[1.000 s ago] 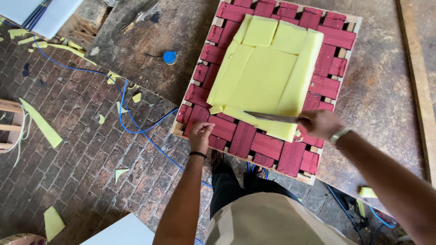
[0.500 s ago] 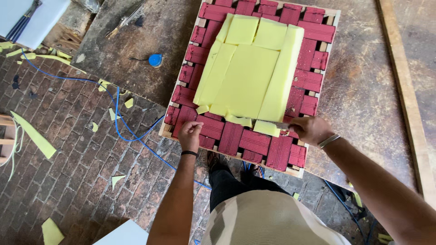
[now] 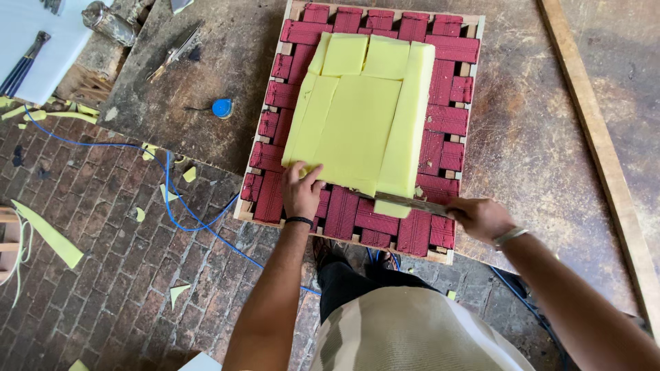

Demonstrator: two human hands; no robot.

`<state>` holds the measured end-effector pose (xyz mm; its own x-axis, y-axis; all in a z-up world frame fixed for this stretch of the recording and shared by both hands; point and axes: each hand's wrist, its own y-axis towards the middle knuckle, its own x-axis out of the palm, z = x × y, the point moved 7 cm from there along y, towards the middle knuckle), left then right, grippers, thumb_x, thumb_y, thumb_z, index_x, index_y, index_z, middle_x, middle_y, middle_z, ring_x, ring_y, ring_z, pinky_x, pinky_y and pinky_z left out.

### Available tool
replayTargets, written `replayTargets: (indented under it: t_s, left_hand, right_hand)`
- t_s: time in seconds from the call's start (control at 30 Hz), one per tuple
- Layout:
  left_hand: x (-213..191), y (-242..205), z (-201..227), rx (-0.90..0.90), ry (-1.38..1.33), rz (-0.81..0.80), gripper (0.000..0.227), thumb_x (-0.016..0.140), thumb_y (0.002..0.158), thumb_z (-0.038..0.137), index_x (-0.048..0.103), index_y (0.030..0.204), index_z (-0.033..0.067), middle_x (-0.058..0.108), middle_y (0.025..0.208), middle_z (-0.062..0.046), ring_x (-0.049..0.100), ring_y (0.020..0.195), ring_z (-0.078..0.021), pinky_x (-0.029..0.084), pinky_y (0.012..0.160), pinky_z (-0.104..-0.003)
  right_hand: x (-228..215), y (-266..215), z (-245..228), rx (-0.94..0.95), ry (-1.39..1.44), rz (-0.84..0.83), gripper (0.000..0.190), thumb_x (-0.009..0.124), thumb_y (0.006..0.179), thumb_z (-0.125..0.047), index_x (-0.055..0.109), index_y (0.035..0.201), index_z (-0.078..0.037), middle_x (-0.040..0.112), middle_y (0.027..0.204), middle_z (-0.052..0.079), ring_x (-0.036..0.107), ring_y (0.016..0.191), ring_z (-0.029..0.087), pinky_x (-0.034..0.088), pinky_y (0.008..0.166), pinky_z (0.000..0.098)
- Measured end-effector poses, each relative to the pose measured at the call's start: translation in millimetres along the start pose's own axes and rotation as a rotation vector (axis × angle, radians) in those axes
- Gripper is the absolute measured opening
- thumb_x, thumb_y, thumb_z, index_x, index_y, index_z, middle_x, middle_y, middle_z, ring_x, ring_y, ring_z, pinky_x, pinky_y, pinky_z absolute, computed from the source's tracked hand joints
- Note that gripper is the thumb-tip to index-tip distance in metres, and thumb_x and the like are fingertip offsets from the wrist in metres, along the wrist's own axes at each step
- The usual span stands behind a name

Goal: The person cuts a yellow foam sheet into smaller pieces using a knife on a woven mat. Then, the person uses a spray gun to apply a coating to the foam pieces and a white board placed on the table.

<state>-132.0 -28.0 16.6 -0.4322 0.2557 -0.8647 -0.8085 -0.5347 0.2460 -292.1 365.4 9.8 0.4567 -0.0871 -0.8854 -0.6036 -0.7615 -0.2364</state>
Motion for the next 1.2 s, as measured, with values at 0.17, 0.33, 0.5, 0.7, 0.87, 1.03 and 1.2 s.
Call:
replayTargets:
  t_s: [0.17,0.33,0.5,0.7,0.87,1.03,1.2]
  left_hand:
    - [18.2,-2.8,-17.5,0.012,-0.091,-0.183,0.013,0.080,0.083,0.011,0.078,0.094,0.0184,0.071,0.108,0.001,0.067,0.106,-0.0219,0.056,0.095,-0.038]
    - [21.8,-29.8,3.5,0.079,-0.285,-0.478,0.017,0.070,0.091,0.002,0.078,0.096,0.0167,0.074,0.106,0.001,0.071,0.093,-0.0187,0.062,0.080,-0.032]
    - [-8.3,-45.4,11.2,-0.036,-0.334,-0.450,0.014,0.075,0.088,0.008,0.078,0.102,0.0124,0.070,0.105,-0.007,0.071,0.091,-0.0220,0.061,0.076,-0.033]
    - [-43.0,-9.7,-38.6,-0.314,-0.355,-0.206,0.035,0.086,0.080,0.020,0.075,0.111,0.0077,0.077,0.101,-0.009,0.073,0.089,-0.0207,0.059,0.078,-0.038]
    - [-14.0,-5.8,-21.6,-0.260,-0.552,-0.501,0.042,0.084,0.081,0.024,0.074,0.118,0.0078,0.079,0.107,-0.008,0.075,0.090,-0.0190,0.062,0.080,-0.038]
    - [11.1,-7.4,21.9,-0.258,-0.763,-0.898,0.052,0.076,0.085,0.033,0.070,0.128,0.0056,0.077,0.118,-0.016,0.080,0.099,-0.0269,0.067,0.085,-0.042]
    - [-11.4,-4.4,47.9,0.200,-0.888,-1.155,0.079,0.080,0.092,0.032,0.039,0.158,0.0169,0.038,0.159,-0.014,0.041,0.146,-0.0309,0.041,0.112,-0.047]
  right_hand:
    - [-21.3,-82.1,53.4,0.504,0.057,-0.276,0.028,0.058,0.096,-0.040,0.074,0.118,-0.034,0.077,0.088,-0.004,0.069,0.051,0.014,0.058,0.062,0.0289]
    - [-4.6,-88.2,41.6,0.649,0.242,-0.182,0.039,0.072,0.091,-0.047,0.073,0.123,-0.024,0.075,0.092,0.011,0.069,0.073,0.022,0.060,0.069,0.0375]
    - [10.9,-55.2,-9.9,0.609,0.383,0.130,0.071,0.082,0.075,-0.056,0.063,0.132,-0.017,0.077,0.098,0.010,0.076,0.085,0.025,0.061,0.081,0.0393]
    - [23.2,-46.5,-40.5,0.602,0.184,0.030,0.060,0.080,0.078,-0.062,0.072,0.109,-0.011,0.078,0.090,0.014,0.076,0.082,0.029,0.060,0.081,0.0430]
    - [33.6,-70.3,-27.2,0.790,0.303,0.211,0.037,0.079,0.082,-0.041,0.074,0.105,-0.012,0.077,0.090,0.015,0.075,0.081,0.030,0.059,0.079,0.0449]
    - [24.8,-156.6,-24.9,1.058,0.378,0.696,0.031,0.076,0.089,-0.030,0.075,0.109,-0.007,0.077,0.097,0.017,0.074,0.086,0.029,0.058,0.084,0.0431]
    - [47.8,-218.2,-64.3,1.227,0.581,1.058,0.035,0.077,0.095,-0.024,0.072,0.125,-0.006,0.076,0.101,0.011,0.068,0.089,0.018,0.052,0.083,0.0342]
